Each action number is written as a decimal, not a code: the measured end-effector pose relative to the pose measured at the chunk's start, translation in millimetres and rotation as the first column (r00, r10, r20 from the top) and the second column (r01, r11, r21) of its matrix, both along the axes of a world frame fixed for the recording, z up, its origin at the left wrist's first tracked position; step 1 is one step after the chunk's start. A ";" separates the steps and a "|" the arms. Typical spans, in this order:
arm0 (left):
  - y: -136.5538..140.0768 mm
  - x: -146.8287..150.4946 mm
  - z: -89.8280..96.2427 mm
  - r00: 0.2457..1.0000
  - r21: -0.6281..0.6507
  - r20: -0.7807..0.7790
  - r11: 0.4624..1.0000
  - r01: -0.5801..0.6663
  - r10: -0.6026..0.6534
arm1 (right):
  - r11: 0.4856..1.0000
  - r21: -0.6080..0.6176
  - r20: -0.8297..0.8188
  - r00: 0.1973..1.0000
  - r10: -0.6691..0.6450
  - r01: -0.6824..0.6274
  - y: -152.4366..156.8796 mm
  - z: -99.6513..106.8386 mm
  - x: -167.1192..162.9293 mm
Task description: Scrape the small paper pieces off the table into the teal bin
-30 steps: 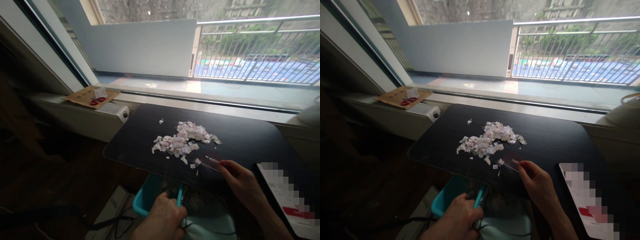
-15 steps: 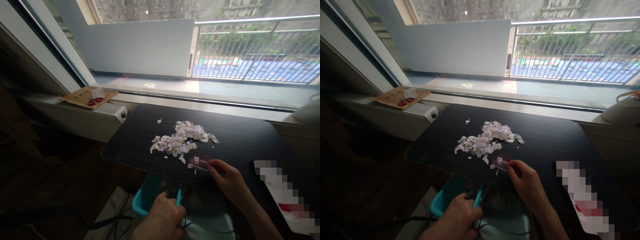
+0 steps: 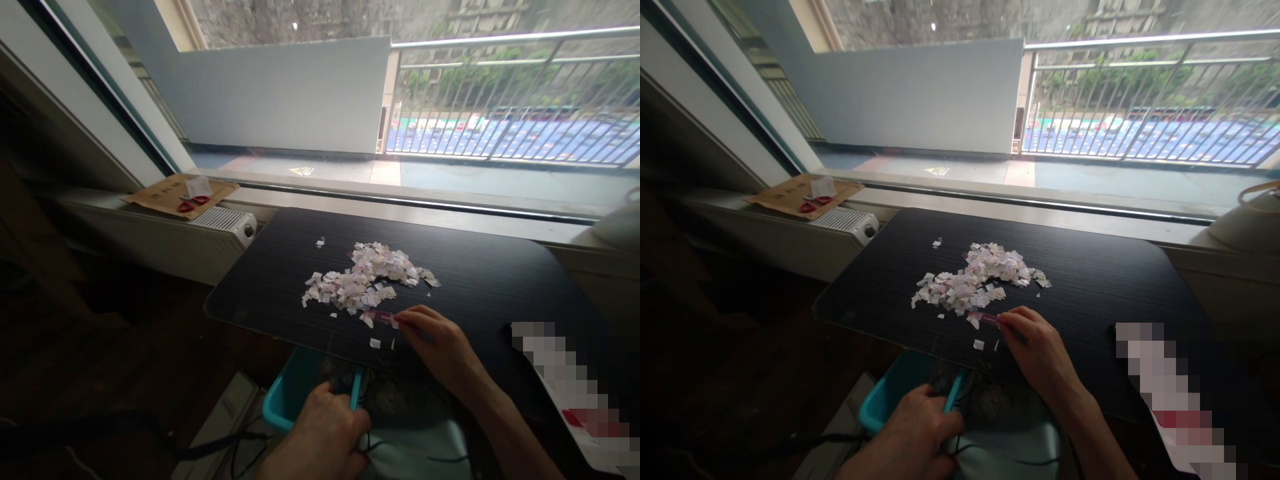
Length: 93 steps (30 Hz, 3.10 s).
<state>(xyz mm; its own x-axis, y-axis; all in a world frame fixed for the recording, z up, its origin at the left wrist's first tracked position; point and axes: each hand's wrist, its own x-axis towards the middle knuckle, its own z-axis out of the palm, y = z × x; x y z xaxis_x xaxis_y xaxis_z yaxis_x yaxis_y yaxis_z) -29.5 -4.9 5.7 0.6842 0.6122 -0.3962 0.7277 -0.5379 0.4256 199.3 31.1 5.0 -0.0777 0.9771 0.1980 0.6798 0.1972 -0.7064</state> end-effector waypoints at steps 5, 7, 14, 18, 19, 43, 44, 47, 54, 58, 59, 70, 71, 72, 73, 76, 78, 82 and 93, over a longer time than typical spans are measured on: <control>1.4 -10.4 6.1 0.999 0.000 -0.001 0.999 -0.046 0.046 | 0.997 -0.056 0.044 0.997 0.056 -0.054 -13.1 2.2 11.6; 1.7 -13.0 8.8 0.998 0.012 -0.003 0.998 -0.062 0.062 | 0.995 -0.068 0.026 0.997 0.069 -0.067 -18.9 1.4 16.5; -0.5 -19.9 6.2 0.995 0.070 0.007 0.992 -0.104 0.104 | 0.996 -0.067 -0.052 0.997 0.050 -0.054 -19.9 -10.9 16.8; -2.7 -21.3 4.4 0.993 0.086 0.019 0.989 -0.119 0.117 | 0.991 -0.105 -0.036 0.996 0.085 -0.088 -36.8 -9.3 23.2; -3.0 -20.9 4.6 0.993 0.083 0.014 0.990 -0.116 0.115 | 0.989 -0.110 -0.036 0.995 0.091 -0.094 -41.2 -8.8 25.3; -5.3 -15.6 -0.4 0.995 0.056 0.021 0.994 -0.097 0.096 | 0.988 -0.122 -0.107 0.991 0.076 -0.089 -58.3 -15.4 27.4; -5.2 -15.1 -0.5 0.995 0.056 0.021 0.993 -0.100 0.099 | 0.993 -0.095 -0.115 0.992 0.055 -0.066 -58.2 -15.9 27.9; -4.2 -13.7 0.6 0.995 0.038 0.018 0.994 -0.099 0.098 | 0.998 0.005 -0.120 0.991 -0.055 0.056 -56.7 -18.7 30.3; -1.8 -11.4 5.4 0.997 0.036 0.004 0.997 -0.073 0.073 | 0.997 -0.076 -0.113 0.993 0.013 -0.022 -59.2 -15.9 29.3; -2.2 -10.0 5.9 0.997 0.024 0.004 0.997 -0.079 0.079 | 0.998 -0.036 -0.113 0.992 -0.047 0.043 -57.6 -16.4 27.4; -2.2 -9.9 6.0 0.997 0.015 0.002 0.997 -0.077 0.077 | 0.998 -0.046 -0.110 0.993 -0.038 0.033 -58.3 -16.4 26.8; 2.6 -6.3 8.1 0.999 -0.001 -0.033 0.999 -0.039 0.039 | 0.967 0.022 -0.063 0.965 -0.254 0.256 -33.6 -10.6 36.0; 2.9 -6.2 8.2 0.999 -0.005 -0.035 0.999 -0.036 0.036 | 0.957 0.008 -0.046 0.957 -0.288 0.289 -27.9 -12.4 38.8; 3.2 -6.0 8.3 0.999 -0.012 -0.037 0.999 -0.036 0.036 | 0.949 -0.008 -0.029 0.949 -0.314 0.314 -23.3 -13.9 41.6; 3.6 -5.8 8.6 0.998 -0.024 -0.040 0.999 -0.039 0.038 | 0.941 -0.026 -0.012 0.941 -0.339 0.339 -20.1 -15.0 44.0; 4.6 -4.4 9.1 0.998 -0.052 -0.043 0.998 -0.038 0.036 | 0.911 -0.054 0.010 0.912 -0.409 0.409 -17.0 -14.5 46.7; 5.1 -3.1 8.7 0.999 -0.035 -0.036 0.999 -0.037 0.036 | 0.914 -0.059 -0.012 0.915 -0.402 0.401 -17.5 -12.4 44.4; 5.6 -1.5 7.2 0.999 -0.010 -0.029 1.000 -0.023 0.022 | 0.926 -0.091 -0.018 0.929 -0.371 0.368 -20.1 -10.7 42.1; 2.1 -0.3 6.0 1.000 -0.031 -0.023 0.999 -0.011 0.011 | 0.921 -0.165 0.060 0.936 -0.347 0.352 -29.4 -10.9 40.1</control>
